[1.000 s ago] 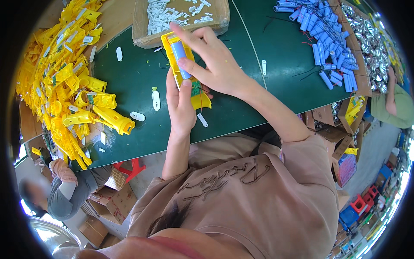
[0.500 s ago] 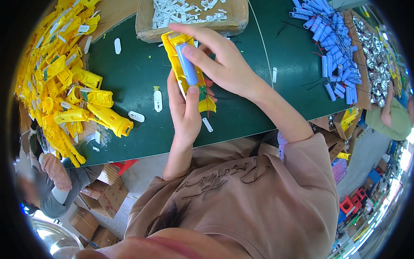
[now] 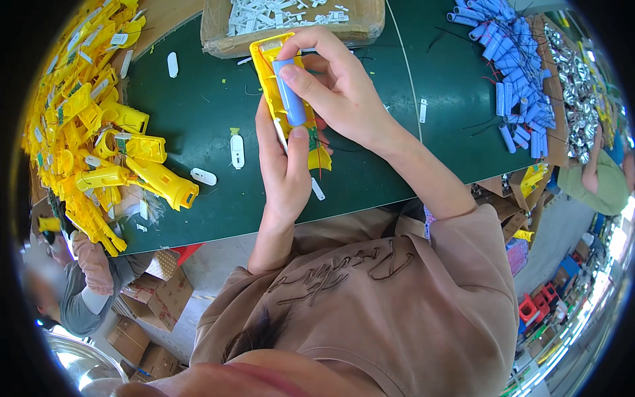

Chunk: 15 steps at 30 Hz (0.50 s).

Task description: Assembling electronic components, batteries, and circuit boards into yellow plastic housings on a factory assembly line.

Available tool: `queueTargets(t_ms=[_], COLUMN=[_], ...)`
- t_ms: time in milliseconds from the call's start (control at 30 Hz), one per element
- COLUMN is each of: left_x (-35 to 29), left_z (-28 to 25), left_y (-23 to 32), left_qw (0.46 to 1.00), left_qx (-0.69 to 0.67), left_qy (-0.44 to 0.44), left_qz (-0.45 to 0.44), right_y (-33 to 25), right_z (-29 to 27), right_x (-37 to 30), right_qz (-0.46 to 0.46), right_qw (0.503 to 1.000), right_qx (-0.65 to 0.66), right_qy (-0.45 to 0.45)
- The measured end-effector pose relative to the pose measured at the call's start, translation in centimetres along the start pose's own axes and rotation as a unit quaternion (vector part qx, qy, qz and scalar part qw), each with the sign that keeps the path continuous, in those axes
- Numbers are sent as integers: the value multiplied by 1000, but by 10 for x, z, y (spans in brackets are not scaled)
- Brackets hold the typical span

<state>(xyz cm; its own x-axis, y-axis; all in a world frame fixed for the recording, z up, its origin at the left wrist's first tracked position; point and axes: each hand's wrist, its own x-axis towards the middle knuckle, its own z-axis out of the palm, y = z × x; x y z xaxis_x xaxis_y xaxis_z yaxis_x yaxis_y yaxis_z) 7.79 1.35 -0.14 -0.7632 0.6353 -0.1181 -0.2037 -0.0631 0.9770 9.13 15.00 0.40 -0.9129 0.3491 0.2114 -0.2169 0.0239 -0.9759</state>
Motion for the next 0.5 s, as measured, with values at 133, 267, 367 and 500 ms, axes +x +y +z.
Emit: queueTargets(t_ms=[133,267,367,500], left_x=[-1,0,1,3], left_z=[0,0,-1,-4], left_y=[-4,-5,-3,-15], left_qw=[1000,1000,1000,996], left_qx=[-1,21,5,-85], left_qy=[8,3,2,-7], left_qz=[-7,-4,-7,-10], right_y=[4,5,-3,-2], right_z=[-4,-7,7,0], right_x=[6,4,2,3], right_qz=[-32,6,16,8], right_qw=[999,998,999,976], right_qx=[-18,-41,-48,-219], right_qy=[-9,-40,17,-10])
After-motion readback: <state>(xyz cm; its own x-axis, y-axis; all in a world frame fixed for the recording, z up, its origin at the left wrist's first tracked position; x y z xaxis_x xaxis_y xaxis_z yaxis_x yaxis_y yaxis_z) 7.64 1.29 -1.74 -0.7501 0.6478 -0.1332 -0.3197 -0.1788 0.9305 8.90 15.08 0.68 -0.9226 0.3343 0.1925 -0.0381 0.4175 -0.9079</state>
